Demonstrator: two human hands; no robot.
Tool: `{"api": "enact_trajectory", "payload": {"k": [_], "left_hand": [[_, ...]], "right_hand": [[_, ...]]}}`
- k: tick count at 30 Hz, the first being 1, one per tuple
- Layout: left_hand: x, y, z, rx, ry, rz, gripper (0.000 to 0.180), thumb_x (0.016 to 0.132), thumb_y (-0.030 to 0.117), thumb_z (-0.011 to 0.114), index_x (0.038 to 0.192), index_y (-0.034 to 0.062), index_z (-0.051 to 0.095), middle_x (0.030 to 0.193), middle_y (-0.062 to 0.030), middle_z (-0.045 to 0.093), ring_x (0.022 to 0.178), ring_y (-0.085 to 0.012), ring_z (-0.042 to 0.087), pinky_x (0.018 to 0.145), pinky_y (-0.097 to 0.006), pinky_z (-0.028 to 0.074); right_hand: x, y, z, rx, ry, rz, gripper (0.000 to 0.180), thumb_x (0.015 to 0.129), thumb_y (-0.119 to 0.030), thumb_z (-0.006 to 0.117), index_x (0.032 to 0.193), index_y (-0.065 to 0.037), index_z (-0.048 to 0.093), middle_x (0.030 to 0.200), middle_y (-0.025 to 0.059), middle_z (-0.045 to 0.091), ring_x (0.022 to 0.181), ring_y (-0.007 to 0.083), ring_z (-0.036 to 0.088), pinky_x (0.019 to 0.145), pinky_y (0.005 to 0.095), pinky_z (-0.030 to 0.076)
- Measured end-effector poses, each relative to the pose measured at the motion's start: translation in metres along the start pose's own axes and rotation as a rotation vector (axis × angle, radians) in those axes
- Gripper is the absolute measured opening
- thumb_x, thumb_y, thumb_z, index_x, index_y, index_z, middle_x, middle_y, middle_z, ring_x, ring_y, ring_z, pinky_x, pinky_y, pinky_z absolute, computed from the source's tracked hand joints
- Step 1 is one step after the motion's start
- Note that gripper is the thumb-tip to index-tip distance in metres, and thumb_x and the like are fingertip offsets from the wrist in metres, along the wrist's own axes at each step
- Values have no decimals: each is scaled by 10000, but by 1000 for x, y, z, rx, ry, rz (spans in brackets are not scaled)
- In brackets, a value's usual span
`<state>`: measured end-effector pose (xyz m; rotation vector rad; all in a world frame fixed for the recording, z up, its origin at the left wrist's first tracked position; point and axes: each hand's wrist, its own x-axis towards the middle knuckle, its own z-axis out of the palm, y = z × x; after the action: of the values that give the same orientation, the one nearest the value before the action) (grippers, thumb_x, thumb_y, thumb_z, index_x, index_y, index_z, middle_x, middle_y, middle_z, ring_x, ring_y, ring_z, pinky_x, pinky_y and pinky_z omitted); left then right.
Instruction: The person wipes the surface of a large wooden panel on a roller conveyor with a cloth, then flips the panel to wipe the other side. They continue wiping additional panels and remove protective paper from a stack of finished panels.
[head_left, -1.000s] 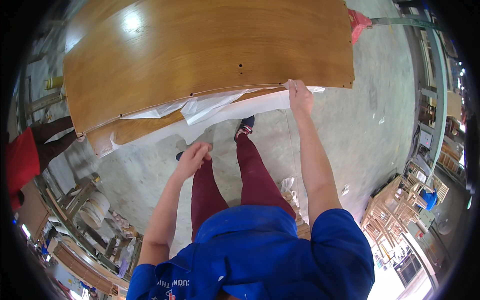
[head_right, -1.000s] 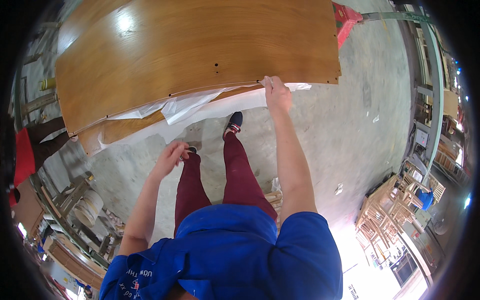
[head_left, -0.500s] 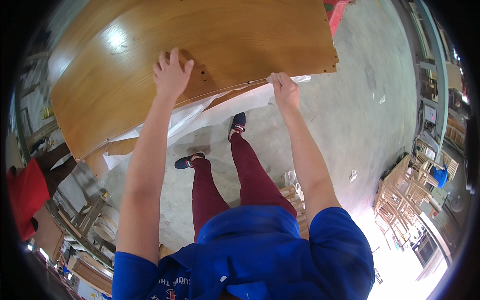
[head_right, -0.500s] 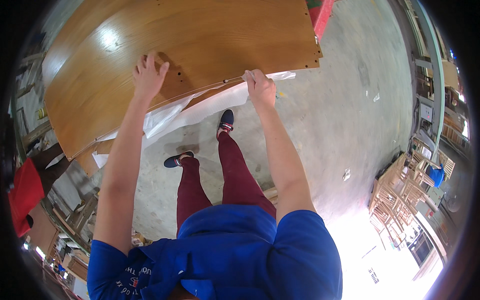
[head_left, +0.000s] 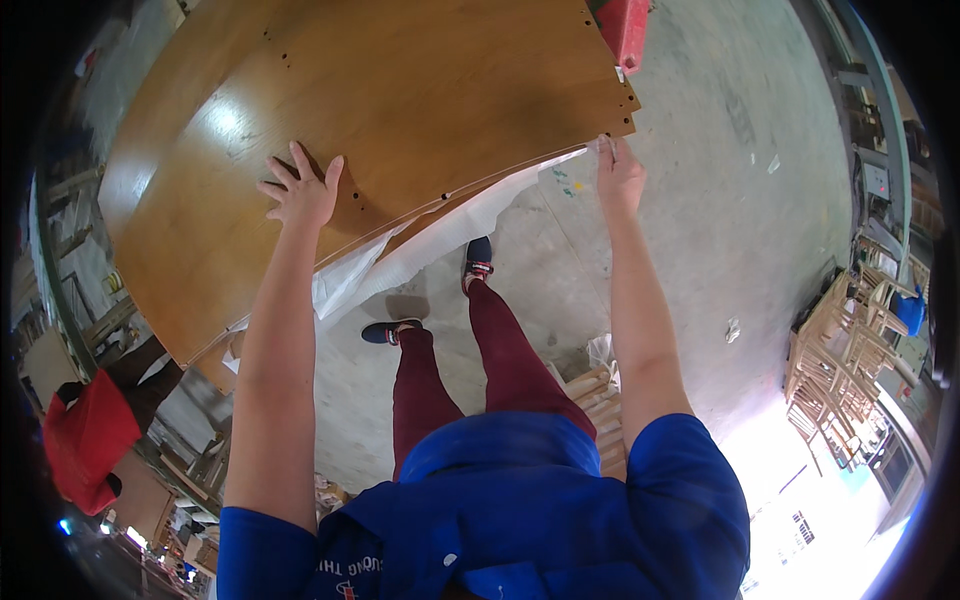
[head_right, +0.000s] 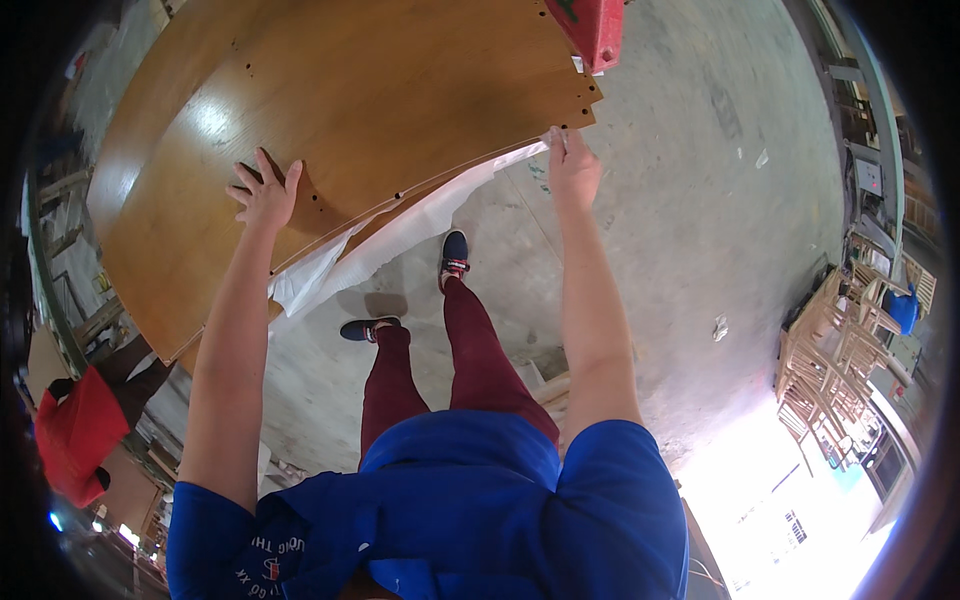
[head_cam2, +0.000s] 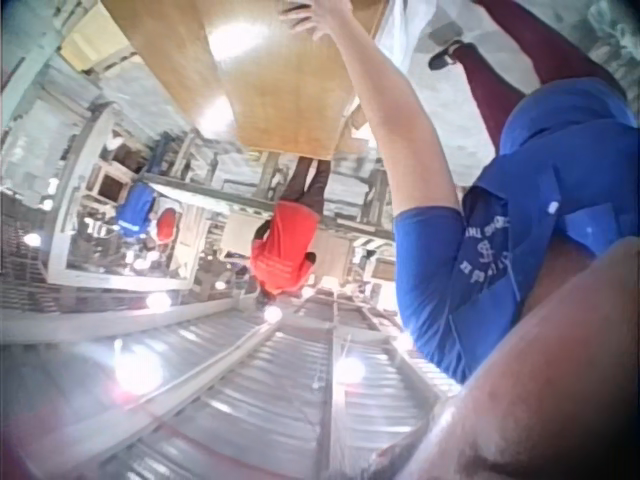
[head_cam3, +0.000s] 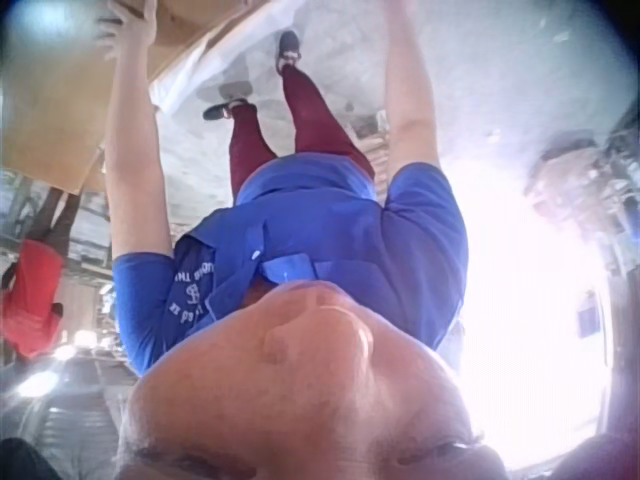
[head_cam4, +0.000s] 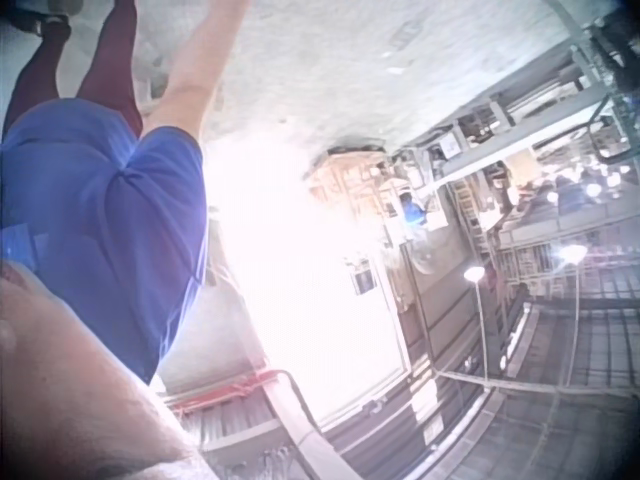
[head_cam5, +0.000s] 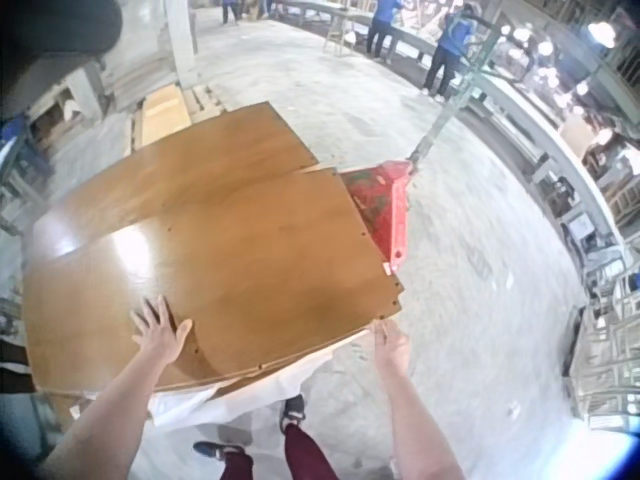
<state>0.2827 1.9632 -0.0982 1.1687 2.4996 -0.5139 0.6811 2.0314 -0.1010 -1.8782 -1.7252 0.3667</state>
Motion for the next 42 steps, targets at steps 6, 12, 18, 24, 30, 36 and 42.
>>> {"api": "enact_trajectory", "payload": {"k": [6,12,18,24,30,36,42], "left_hand": [[2,4,-4,19,-47,-8,882,746,786,160,1421,251,-31,1465,-161,-95,1308,-484,-14,925,-671,263],[2,3,-1,21,-54,-12,885,739,792,139,1417,256,-52,1463,-159,-114,1308,-483,-22,925,-672,263],[2,4,-3,30,-74,-22,877,742,788,130,1414,260,-67,1461,-155,-129,1308,-482,-30,928,-663,274],[2,6,-5,50,-66,-11,877,749,780,138,1414,248,-70,1458,-160,-135,1307,-482,-26,920,-661,291],[-1,4,-9,69,-81,-15,871,764,766,141,1415,227,-68,1454,-175,-136,1305,-486,-16,918,-651,305],[0,5,-10,102,-57,13,868,776,753,154,1417,207,-55,1451,-194,-123,1303,-491,4,900,-644,334],[4,3,-12,144,-87,16,868,786,741,177,1421,186,-24,1448,-212,-114,1300,-498,13,878,-644,353]], "right_hand": [[21,29,-14,-51,12,76,188,852,-271,552,850,-88,597,662,154,594,597,352,575,535,402,458],[29,34,-14,-76,-23,80,227,858,-307,533,850,-88,593,657,162,592,625,345,585,573,414,462],[32,38,-16,-88,-40,125,230,859,-308,527,853,-87,590,658,171,591,634,352,584,572,424,461],[48,51,-22,-94,-20,146,229,862,-307,523,901,-91,590,742,150,623,698,339,595,622,406,472],[86,29,-20,172,-19,164,286,880,-301,487,1026,-76,583,920,143,635,856,302,606,742,363,466],[183,-22,7,269,-38,75,326,889,-314,460,1039,-53,585,968,169,621,911,325,590,789,374,448],[269,-79,54,148,-11,-107,307,881,-317,472,1007,-66,595,938,171,627,896,353,589,778,399,453]]}}
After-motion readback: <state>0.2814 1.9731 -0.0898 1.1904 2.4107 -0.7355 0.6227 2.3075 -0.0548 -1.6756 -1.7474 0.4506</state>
